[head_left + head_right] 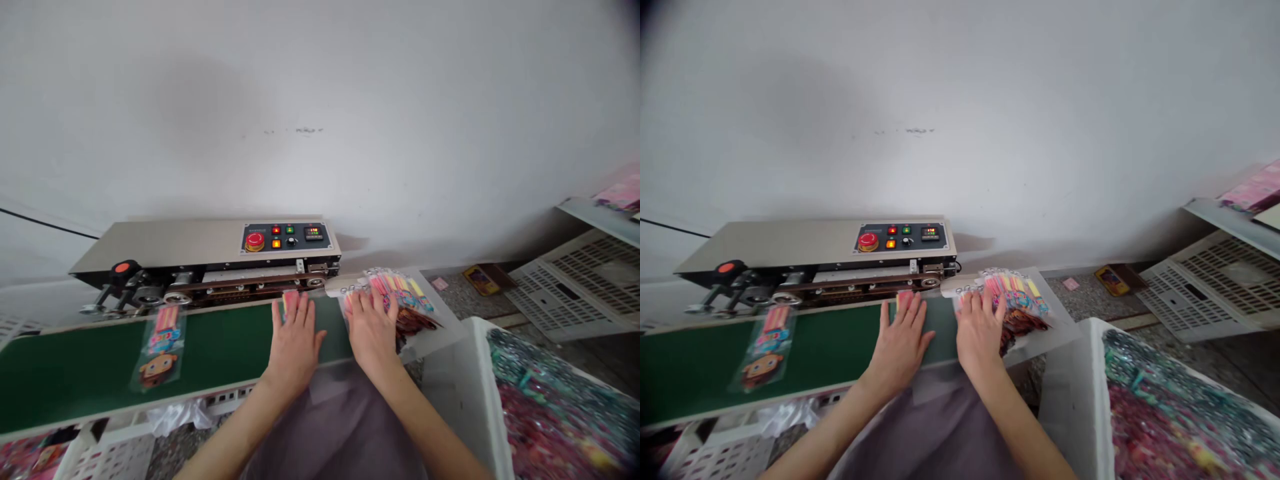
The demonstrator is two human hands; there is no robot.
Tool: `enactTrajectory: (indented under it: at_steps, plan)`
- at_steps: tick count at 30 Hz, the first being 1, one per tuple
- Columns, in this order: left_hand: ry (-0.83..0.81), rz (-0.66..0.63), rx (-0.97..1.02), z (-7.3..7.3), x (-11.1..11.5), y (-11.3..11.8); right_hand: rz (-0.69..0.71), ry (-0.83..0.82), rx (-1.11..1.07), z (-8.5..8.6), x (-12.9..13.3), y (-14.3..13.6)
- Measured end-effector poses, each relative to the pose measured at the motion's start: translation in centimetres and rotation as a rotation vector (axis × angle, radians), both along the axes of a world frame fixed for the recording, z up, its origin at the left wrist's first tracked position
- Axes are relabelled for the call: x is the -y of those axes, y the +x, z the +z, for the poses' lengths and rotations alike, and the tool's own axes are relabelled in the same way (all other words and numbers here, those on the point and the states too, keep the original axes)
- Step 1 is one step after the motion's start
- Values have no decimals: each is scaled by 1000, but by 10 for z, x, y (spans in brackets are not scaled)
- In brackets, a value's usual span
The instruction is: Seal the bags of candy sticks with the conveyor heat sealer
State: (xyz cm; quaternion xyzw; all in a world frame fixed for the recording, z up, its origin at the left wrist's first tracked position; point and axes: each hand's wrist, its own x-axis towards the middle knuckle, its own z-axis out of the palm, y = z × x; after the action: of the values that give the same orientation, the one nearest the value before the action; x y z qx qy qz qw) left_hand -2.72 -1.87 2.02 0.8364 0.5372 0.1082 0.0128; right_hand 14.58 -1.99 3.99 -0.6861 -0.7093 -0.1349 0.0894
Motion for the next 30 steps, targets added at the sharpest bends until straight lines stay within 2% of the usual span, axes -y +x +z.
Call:
enactTrajectory:
  at_steps: [5, 9, 12, 18, 24, 27, 30]
  plan:
    - [-47, -203, 64, 4, 9, 23, 63, -13, 63, 13, 22, 25]
    - [-88, -300, 86, -4, 7, 35, 89, -45, 104, 8, 37, 27]
    - [-90, -287, 55, -8, 1, 29, 74, -46, 86, 0, 37, 11]
    - [-52, -229, 45, -5, -10, 15, 15, -56, -9, -8, 17, -17]
    - [3, -332, 60, -20, -15, 19, 43, -34, 0, -8, 22, 5]
    - [21, -312, 59, -27, -14, 20, 59, -47, 19, -7, 26, 16]
    - [49, -276, 67, -28, -12, 19, 121, -41, 16, -8, 22, 16]
